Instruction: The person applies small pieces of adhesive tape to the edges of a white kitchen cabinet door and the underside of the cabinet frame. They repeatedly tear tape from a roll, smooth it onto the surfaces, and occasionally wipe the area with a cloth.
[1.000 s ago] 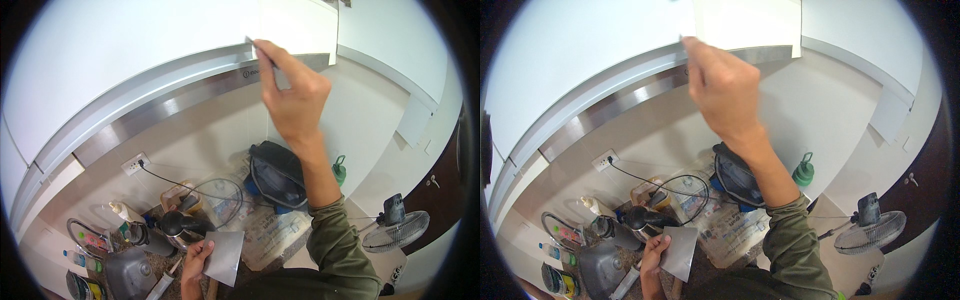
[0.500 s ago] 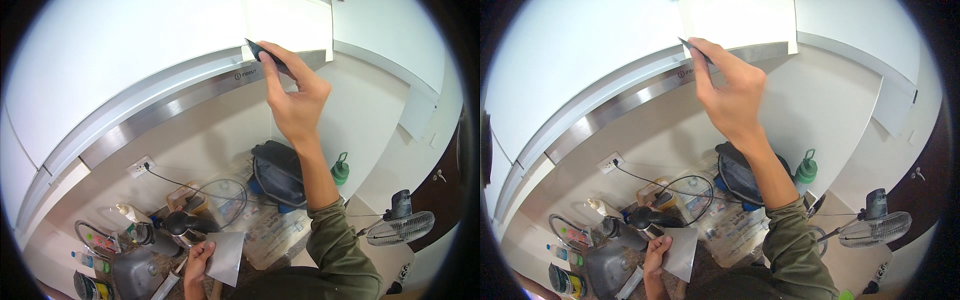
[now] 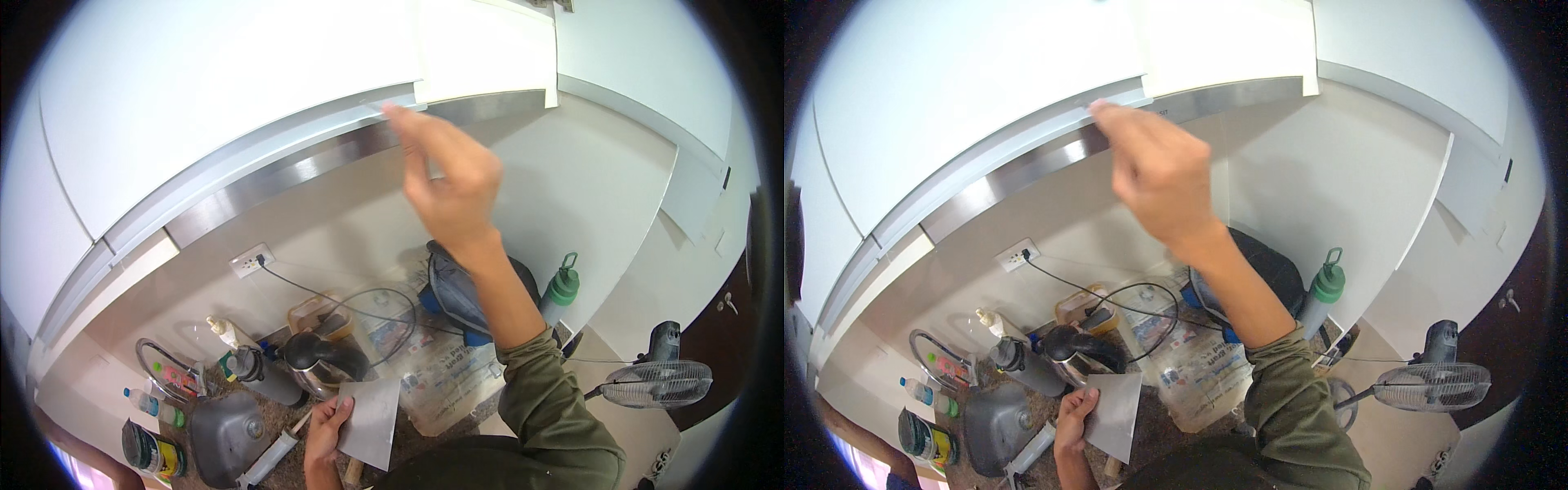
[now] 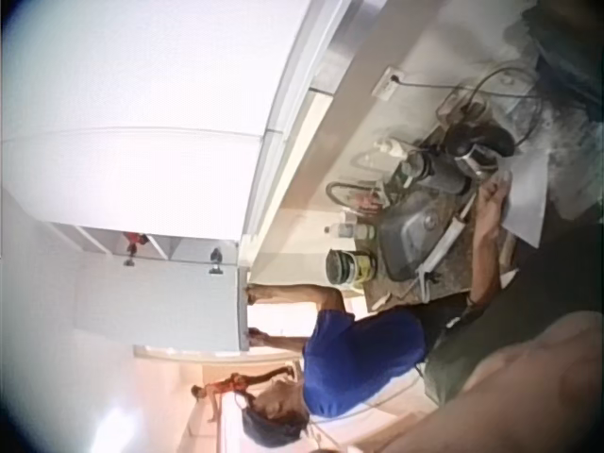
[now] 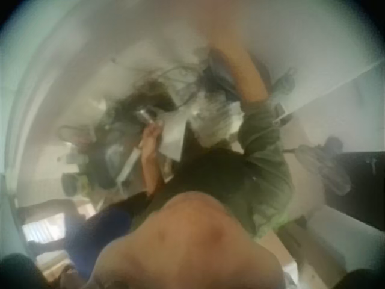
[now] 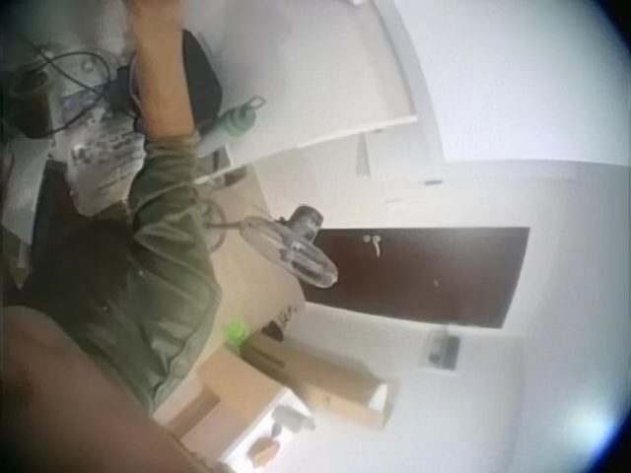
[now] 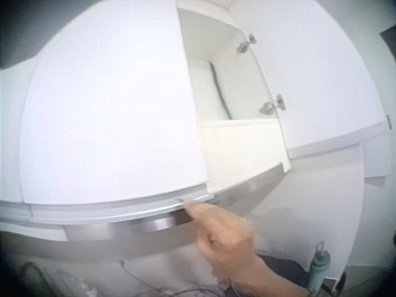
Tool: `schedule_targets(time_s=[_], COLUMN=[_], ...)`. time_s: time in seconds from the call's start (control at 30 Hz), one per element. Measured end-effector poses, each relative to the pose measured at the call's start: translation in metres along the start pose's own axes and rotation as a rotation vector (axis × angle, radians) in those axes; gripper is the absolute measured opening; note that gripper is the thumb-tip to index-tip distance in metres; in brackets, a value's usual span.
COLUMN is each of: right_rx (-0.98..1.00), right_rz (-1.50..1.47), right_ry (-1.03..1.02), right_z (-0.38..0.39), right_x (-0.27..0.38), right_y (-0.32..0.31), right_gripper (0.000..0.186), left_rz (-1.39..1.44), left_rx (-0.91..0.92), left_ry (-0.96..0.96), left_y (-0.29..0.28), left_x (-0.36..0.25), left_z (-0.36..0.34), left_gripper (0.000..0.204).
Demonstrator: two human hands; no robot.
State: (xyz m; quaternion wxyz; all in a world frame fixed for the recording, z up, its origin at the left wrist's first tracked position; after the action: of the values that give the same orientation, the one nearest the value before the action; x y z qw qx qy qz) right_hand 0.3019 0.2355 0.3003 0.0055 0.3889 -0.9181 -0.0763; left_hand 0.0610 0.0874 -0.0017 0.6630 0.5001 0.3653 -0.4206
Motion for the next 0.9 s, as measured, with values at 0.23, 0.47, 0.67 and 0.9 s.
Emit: schedule_targets(time_s=[0.23, 0.47, 0.67, 0.9], right_rx=[-0.097, 0.004, 0.002, -0.026], right_rz=[0.028, 0.023, -0.033, -0.001], right_ry=[-0.072, -0.164, -0.174, -0.264], right_z=[-0.021, -0.016, -0.011, -0.022], right_x=[-0.034, -0.03, -0.029, -0.026], right_y=[0.005, 0.013, 0.007, 0.016], right_gripper=[0.028, 0.035, 0.041, 0.04], left_rz=[0.011, 0.018, 0.033, 0.023], left_rx=[-0.041, -0.071, -0.093, -0.074], left_ry=[0.002, 0.019, 0.016, 0.014], left_y=[-0.005, -0.008, -0.009, -0.015], left_x=[0.008, 0.009, 0.006, 0.002], left_z=[0.019, 0.026, 0.025, 0.014], left_gripper=[0.033, 0.033, 0.034, 0.032])
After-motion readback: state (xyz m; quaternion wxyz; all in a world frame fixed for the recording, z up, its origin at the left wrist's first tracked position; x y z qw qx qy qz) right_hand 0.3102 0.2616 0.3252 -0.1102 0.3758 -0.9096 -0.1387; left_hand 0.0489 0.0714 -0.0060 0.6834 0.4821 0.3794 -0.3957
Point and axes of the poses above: each hand's wrist, its own z-axis away from the middle knuckle, its own y-axis out of the palm, x = y × z, the point moved 4 cm from there along -z, towards the middle knuckle, and after that the axes turned 8 degrees about z, right-handed, at the moved point
